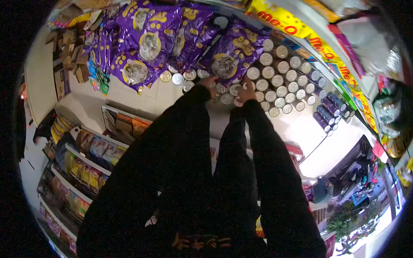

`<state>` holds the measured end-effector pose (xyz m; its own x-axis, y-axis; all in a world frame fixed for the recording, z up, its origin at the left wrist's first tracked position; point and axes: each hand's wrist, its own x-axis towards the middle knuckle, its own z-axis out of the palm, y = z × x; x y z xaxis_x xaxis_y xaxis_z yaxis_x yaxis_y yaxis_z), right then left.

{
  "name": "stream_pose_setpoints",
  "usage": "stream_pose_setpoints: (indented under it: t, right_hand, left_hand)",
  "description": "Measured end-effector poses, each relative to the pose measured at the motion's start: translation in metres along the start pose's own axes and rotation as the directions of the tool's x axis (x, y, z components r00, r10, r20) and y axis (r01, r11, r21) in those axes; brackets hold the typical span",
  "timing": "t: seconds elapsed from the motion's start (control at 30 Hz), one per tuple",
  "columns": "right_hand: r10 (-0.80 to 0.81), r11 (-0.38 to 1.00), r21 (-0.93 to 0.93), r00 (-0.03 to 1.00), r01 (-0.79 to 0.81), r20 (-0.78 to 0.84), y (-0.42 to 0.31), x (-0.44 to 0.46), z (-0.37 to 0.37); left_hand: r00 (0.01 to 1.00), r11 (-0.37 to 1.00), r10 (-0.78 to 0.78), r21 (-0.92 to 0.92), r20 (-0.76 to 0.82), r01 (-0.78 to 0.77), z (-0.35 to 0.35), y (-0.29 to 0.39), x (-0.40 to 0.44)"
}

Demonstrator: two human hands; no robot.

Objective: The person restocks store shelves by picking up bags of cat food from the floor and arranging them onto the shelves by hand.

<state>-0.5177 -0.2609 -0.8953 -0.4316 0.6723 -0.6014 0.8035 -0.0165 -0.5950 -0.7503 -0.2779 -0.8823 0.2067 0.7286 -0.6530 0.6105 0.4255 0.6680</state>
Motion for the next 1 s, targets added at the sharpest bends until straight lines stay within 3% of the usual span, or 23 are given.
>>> stream_pose_setpoints:
  t: [0.03, 0.07, 0.1, 0.2, 0.23, 0.27, 0.3, 0.37, 0.43, 0.57, 0.6, 0.67, 0.7, 0.77, 0.83, 0.93, 0.97, 1.0]
  right_hand:
    - [-0.128, 0.939, -0.309, 0.988, 0.148, 0.084, 0.01, 0.017, -0.004]
    - [-0.175, 0.866, -0.446, 0.973, 0.225, 0.151, 0.019, 0.034, -0.003]
    - [-0.221, 0.768, -0.562, 0.951, 0.307, 0.218, 0.029, 0.051, -0.003]
    - [-0.238, 0.92, -0.309, 0.97, 0.241, 0.05, 0.033, 0.08, -0.001]
    - [-0.154, 0.93, -0.331, 0.987, 0.159, 0.042, 0.006, 0.088, -0.013]
    - [-0.107, 0.933, -0.34, 0.993, 0.114, 0.04, 0.005, 0.094, -0.01]
    - [-0.06, 0.934, -0.35, 0.997, 0.07, 0.039, 0.006, 0.101, -0.006]
    - [0.169, 0.975, -0.132, 0.982, -0.178, -0.08, 0.033, 0.134, 0.022]
    - [0.31, 0.95, -0.004, 0.945, -0.312, -0.102, 0.048, 0.13, 0.04]
    - [0.119, 0.985, 0.133, 0.991, -0.111, -0.055, 0.052, 0.118, 0.025]
    - [0.398, 0.878, 0.296, 0.917, -0.377, -0.013, 0.029, 0.119, 0.014]
    - [0.799, 0.402, 0.53, 0.569, -0.746, 0.194, -0.007, 0.12, -0.003]
    - [0.8, 0.402, 0.531, 0.569, -0.746, 0.193, -0.005, 0.12, -0.004]
    - [0.627, 0.589, 0.46, 0.735, -0.664, 0.258, -0.002, 0.12, -0.008]
    - [0.523, 0.678, 0.425, 0.8, -0.6, 0.295, -0.01, 0.118, -0.013]
    - [0.63, 0.559, 0.516, 0.737, -0.649, 0.244, -0.028, 0.111, -0.019]
    - [0.649, 0.537, 0.534, 0.724, -0.653, 0.232, -0.028, 0.112, -0.02]
    - [0.5, 0.853, 0.094, 0.856, -0.513, 0.128, -0.015, 0.115, -0.013]
  left_hand:
    - [0.994, 0.999, 0.053, -0.019, 0.1, -0.051, -0.002, -0.015, 0.032]
    - [0.974, 0.994, 0.105, -0.048, 0.198, -0.097, -0.005, -0.028, 0.063]
    - [0.974, 0.968, 0.134, -0.236, 0.18, -0.089, 0.001, -0.04, 0.084]
    - [0.983, 0.768, 0.128, -0.64, 0.13, -0.015, -0.017, -0.021, 0.112]
    - [0.988, 0.987, -0.08, -0.131, 0.134, 0.098, -0.04, 0.019, 0.1]
    - [0.967, 0.885, -0.252, 0.411, 0.031, 0.217, -0.048, 0.037, 0.094]
    - [0.966, 0.886, -0.256, 0.409, 0.041, 0.218, -0.04, 0.026, 0.102]
    - [0.981, 0.967, -0.178, 0.2, 0.074, 0.16, -0.022, -0.009, 0.123]
    - [0.983, 0.986, -0.15, 0.091, 0.106, 0.141, -0.015, -0.016, 0.115]
    - [0.941, 0.951, -0.308, 0.018, 0.142, 0.309, -0.025, -0.006, 0.101]
    - [0.96, 0.965, -0.255, 0.1, 0.121, 0.243, -0.019, -0.017, 0.109]
    - [0.987, 0.958, -0.136, 0.267, 0.087, 0.108, -0.009, -0.04, 0.124]
    - [0.987, 0.958, -0.135, 0.267, 0.087, 0.107, -0.007, -0.046, 0.126]
    - [0.999, 0.949, -0.051, 0.311, 0.007, 0.046, -0.004, -0.059, 0.128]
    - [0.999, 0.943, -0.007, 0.334, -0.038, 0.019, -0.009, -0.051, 0.126]
    - [0.949, 0.853, -0.312, 0.456, 0.056, 0.254, -0.019, -0.012, 0.117]
    - [0.95, 0.855, -0.309, 0.451, 0.051, 0.254, -0.021, -0.01, 0.117]
    - [0.95, 0.885, -0.306, 0.386, 0.057, 0.261, -0.021, -0.013, 0.119]
